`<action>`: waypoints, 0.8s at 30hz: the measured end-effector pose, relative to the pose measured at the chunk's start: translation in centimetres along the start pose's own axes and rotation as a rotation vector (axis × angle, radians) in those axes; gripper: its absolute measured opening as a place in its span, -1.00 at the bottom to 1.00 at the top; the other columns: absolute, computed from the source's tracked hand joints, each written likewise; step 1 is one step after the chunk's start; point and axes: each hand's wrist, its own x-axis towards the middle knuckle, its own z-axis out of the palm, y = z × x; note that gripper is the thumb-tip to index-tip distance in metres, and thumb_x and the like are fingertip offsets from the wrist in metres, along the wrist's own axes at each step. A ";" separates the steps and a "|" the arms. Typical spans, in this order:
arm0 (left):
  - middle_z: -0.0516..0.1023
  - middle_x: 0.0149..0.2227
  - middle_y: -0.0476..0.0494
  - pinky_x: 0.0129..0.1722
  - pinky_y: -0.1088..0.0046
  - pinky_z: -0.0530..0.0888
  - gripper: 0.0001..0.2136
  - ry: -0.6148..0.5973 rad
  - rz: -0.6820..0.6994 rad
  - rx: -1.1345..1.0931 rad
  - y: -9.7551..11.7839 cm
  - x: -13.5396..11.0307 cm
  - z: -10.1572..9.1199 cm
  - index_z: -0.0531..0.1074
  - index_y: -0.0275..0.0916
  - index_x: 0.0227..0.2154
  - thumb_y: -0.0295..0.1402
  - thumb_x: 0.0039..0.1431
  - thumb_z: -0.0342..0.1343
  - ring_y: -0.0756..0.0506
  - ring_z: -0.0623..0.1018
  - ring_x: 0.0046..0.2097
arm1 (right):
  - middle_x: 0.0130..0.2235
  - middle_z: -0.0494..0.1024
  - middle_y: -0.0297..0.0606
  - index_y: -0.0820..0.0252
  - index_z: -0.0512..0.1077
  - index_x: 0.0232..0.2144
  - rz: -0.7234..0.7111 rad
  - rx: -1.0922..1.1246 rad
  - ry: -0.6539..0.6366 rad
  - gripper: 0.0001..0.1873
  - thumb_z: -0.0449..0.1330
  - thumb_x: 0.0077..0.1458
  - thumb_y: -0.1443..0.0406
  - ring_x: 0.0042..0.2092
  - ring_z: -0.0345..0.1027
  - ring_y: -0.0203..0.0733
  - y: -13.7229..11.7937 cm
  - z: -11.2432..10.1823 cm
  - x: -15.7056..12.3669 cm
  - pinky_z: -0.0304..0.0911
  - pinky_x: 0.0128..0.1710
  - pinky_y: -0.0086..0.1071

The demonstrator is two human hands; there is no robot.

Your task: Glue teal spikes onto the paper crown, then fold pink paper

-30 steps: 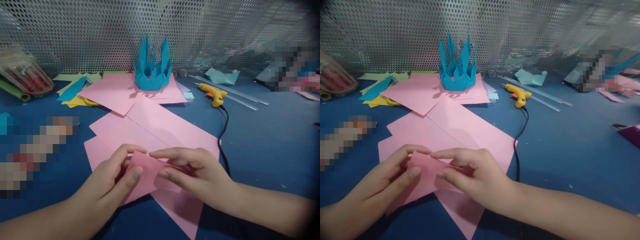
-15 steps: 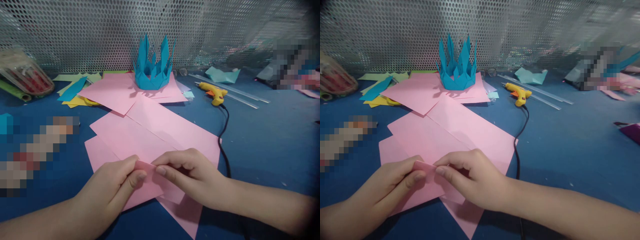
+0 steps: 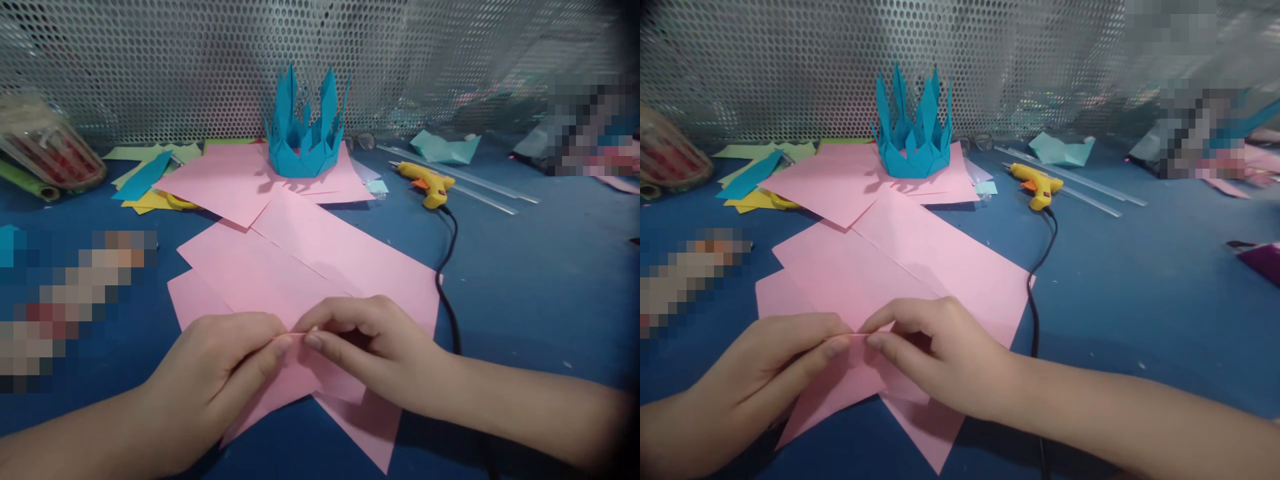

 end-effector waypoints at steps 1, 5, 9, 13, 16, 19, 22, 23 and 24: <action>0.27 -0.60 0.13 -0.57 0.57 0.24 -0.64 0.019 0.009 -0.008 0.0 0.0 0.0 0.22 -0.17 -0.57 -0.23 0.36 -0.17 0.06 0.28 -0.56 | -0.41 0.61 -0.32 0.23 0.51 -0.30 0.012 0.011 0.020 -0.87 0.15 0.19 0.33 -0.43 0.44 -0.38 0.0 0.0 0.1 0.32 -0.45 -0.58; 0.27 -0.62 0.10 -0.65 0.56 0.21 -0.61 0.133 -0.030 -0.030 0.0 0.0 -0.2 0.19 -0.16 -0.63 -0.23 0.35 -0.15 0.05 0.27 -0.59 | -0.47 0.54 -0.35 0.22 0.45 -0.40 0.080 0.078 0.080 -0.86 0.18 0.18 0.29 -0.45 0.38 -0.39 0.0 -0.2 0.3 0.29 -0.48 -0.58; 0.50 -0.51 0.05 -0.53 0.58 0.38 -0.72 0.208 0.014 -0.045 -0.2 0.3 -0.3 0.46 -0.15 -0.52 -0.32 0.27 -0.06 0.02 0.49 -0.47 | -0.45 0.53 -0.34 0.21 0.43 -0.37 0.058 0.100 0.095 -0.92 0.19 0.16 0.32 -0.44 0.38 -0.38 0.1 -0.2 0.3 0.30 -0.47 -0.55; 0.64 -0.35 0.12 -0.37 0.61 0.50 -0.85 0.322 0.057 -0.043 -0.6 0.5 -0.3 0.58 -0.02 -0.34 -0.40 0.15 0.13 0.01 0.59 -0.35 | -0.42 0.53 -0.33 0.21 0.42 -0.36 -0.004 0.116 0.107 -0.98 0.19 0.13 0.36 -0.45 0.37 -0.39 0.2 0.0 0.2 0.32 -0.48 -0.54; 0.62 -0.39 0.20 -0.37 0.63 0.49 -0.86 0.312 0.106 -0.031 -0.7 0.4 -0.5 0.55 0.01 -0.37 -0.44 0.13 0.22 0.05 0.57 -0.39 | -0.42 0.52 -0.33 0.21 0.43 -0.36 -0.066 0.078 0.134 -0.98 0.22 0.13 0.37 -0.43 0.38 -0.37 0.2 0.0 0.2 0.34 -0.46 -0.52; 0.62 -0.34 0.20 -0.24 0.49 0.48 -0.84 0.306 0.275 0.119 -0.5 -0.1 -0.9 0.51 0.03 -0.28 -0.44 0.20 0.18 0.02 0.56 -0.29 | -0.32 0.53 -0.27 0.21 0.45 -0.34 -0.308 -0.097 0.211 -0.94 0.23 0.10 0.43 -0.26 0.44 -0.33 0.0 -0.2 0.1 0.39 -0.28 -0.48; 0.64 -0.32 0.22 -0.15 0.32 0.42 -0.80 0.382 0.389 0.297 0.1 -1.0 -0.9 0.46 0.07 -0.22 -0.43 0.17 0.20 -0.05 0.53 -0.27 | -0.27 0.51 -0.26 0.20 0.44 -0.33 -0.500 -0.322 0.242 -0.90 0.22 0.08 0.46 -0.19 0.43 -0.33 -0.5 -0.5 -0.1 0.39 -0.19 -0.45; 0.64 -0.30 0.25 -0.14 0.28 0.40 -0.74 0.384 0.352 0.314 0.3 -1.4 -0.8 0.44 0.10 -0.20 -0.46 0.14 0.23 -0.06 0.52 -0.26 | -0.27 0.51 -0.27 0.18 0.43 -0.34 -0.537 -0.385 0.252 -0.89 0.21 0.08 0.46 -0.20 0.43 -0.32 -0.7 -0.5 -0.2 0.38 -0.19 -0.43; 0.65 -0.28 0.28 -0.15 0.26 0.38 -0.68 0.370 0.306 0.327 0.6 -1.9 -0.6 0.42 0.13 -0.20 -0.50 0.10 0.26 -0.07 0.52 -0.26 | -0.29 0.51 -0.29 0.17 0.42 -0.36 -0.570 -0.437 0.267 -0.89 0.20 0.07 0.46 -0.22 0.42 -0.32 -0.9 -0.5 -0.3 0.38 -0.19 -0.41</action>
